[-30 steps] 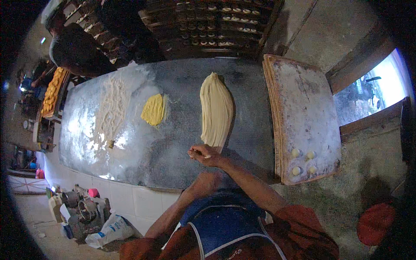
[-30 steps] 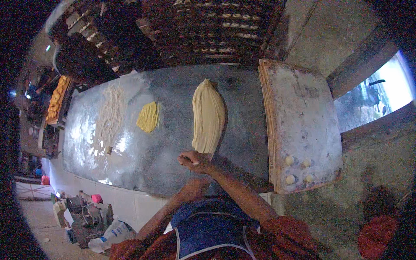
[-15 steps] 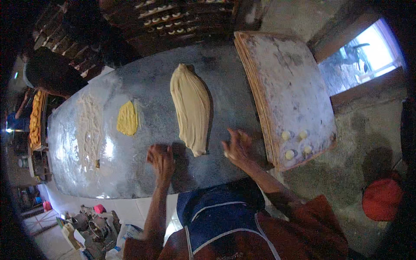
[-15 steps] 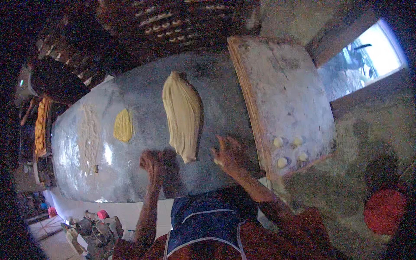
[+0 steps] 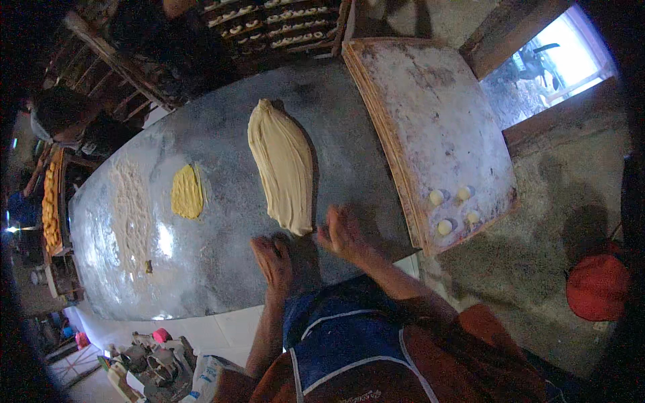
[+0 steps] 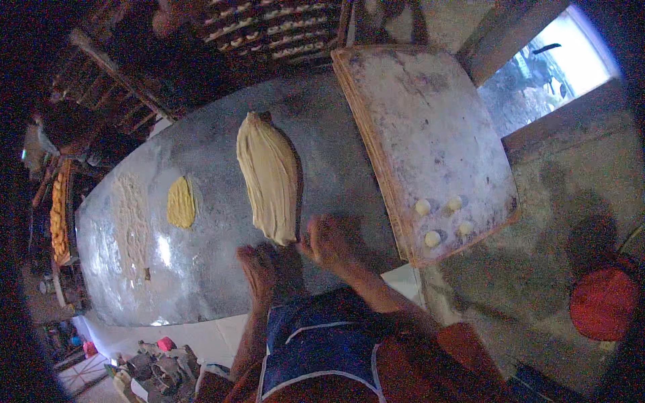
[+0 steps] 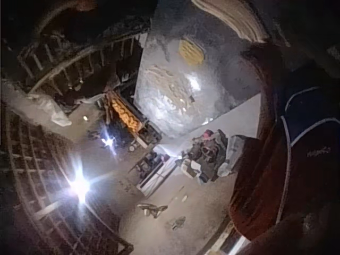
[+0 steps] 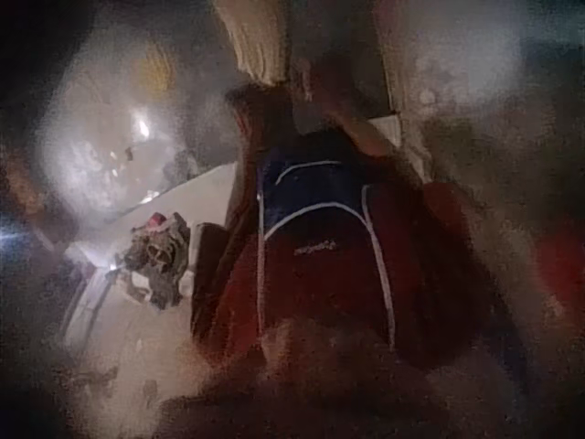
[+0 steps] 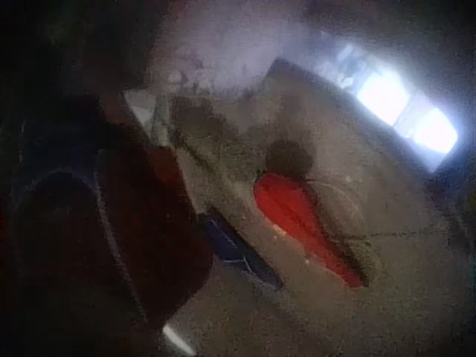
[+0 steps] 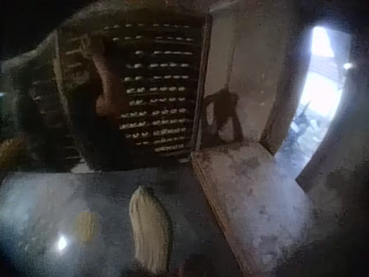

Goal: The person shapes dough into small balls by hand and places them on a wooden board. The person works alongside another individual who performs similar actions.

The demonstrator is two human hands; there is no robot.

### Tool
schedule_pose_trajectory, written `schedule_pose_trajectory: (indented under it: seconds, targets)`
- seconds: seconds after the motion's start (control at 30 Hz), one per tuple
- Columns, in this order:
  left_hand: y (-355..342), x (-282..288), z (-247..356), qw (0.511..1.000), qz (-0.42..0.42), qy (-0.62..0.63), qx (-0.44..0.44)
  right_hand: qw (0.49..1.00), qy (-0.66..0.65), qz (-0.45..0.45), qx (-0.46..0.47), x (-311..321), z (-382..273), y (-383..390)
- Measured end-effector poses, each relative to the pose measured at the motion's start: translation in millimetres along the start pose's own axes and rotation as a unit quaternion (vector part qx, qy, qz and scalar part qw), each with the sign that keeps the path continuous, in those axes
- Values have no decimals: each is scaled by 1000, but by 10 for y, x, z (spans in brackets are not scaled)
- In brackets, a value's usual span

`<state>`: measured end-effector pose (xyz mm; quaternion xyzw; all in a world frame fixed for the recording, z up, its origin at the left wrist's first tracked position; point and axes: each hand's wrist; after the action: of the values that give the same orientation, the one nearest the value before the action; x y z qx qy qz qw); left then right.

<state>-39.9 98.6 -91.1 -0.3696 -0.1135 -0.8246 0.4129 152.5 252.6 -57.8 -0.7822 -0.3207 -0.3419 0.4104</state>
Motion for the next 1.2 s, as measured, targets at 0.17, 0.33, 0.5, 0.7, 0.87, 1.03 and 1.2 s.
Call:
schedule_pose_trajectory:
  seconds: [0.17,0.33,0.5,0.7,0.87,1.03,1.2]
  targets:
    - [-79,409,-469,998,-43,3,-37,957,-48,-242,-150,520,307,547]
    - [-121,65,88,992,-17,21,122,998,26,54,-24,-37,1,161]
    - [49,567,-438,995,-39,25,-91,1000,12,-20,-9,155,326,687]
    - [153,160,-427,999,-10,-12,34,991,104,87,22,-22,-57,310]
    - [231,481,-857,998,-33,-59,-8,984,-41,-90,-149,74,727,1035]
    - [239,758,-501,992,-72,-92,-44,993,113,4,-20,65,142,677]
    - [-197,1289,40,921,-336,-153,-127,997,40,-23,-63,479,187,754]
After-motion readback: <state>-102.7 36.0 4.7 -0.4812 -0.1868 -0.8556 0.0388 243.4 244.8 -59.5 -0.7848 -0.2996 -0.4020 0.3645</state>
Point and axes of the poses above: each hand's wrist, its own y-axis away from the middle knuckle, its own x-axis out of the back of the hand, z = x × y, and after that the axes turned 14 degrees about x, right-handed
